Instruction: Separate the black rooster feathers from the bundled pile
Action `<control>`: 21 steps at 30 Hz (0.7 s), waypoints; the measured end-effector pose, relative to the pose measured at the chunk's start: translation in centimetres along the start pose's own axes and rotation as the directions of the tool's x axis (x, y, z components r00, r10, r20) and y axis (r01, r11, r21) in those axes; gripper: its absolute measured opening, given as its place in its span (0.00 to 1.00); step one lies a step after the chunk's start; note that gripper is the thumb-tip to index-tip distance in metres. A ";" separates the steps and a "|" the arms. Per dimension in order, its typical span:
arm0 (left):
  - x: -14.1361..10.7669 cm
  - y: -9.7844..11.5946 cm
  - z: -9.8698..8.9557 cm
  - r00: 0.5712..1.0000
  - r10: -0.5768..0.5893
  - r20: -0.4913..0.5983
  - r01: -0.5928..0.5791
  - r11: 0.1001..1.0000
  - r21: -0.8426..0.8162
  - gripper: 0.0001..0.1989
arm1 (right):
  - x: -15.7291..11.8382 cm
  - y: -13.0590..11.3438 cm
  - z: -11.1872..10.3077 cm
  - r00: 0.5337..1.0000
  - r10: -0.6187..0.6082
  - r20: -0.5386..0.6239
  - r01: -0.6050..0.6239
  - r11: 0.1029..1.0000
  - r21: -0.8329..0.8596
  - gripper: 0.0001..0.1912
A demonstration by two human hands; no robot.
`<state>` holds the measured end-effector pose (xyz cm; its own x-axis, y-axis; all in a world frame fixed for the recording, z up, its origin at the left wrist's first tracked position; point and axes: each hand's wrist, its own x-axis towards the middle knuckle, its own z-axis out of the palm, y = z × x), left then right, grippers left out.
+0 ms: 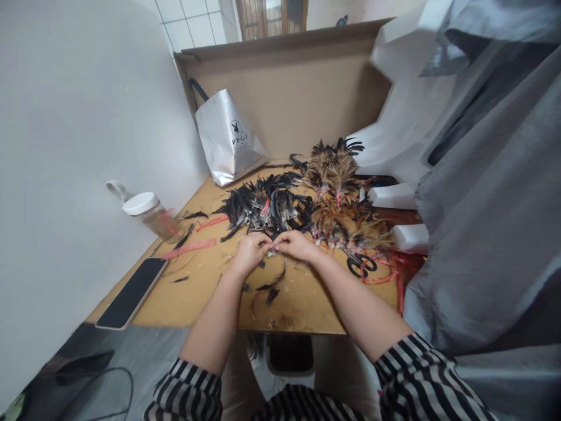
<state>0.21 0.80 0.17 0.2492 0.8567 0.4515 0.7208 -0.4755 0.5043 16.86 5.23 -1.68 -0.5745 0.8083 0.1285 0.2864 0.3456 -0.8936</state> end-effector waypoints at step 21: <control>0.0 -0.3 -0.2 0.980 -0.195 0.040 0.199 0.968 -0.154 0.04 | -0.5 -1.2 0.0 0.973 -0.195 -0.121 0.158 0.951 -0.264 0.04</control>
<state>-0.15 0.92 0.12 0.1299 0.9403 0.3145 0.6475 -0.3206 0.6913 16.81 4.43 -0.69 -0.5222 0.7769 0.3518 0.3841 0.5825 -0.7163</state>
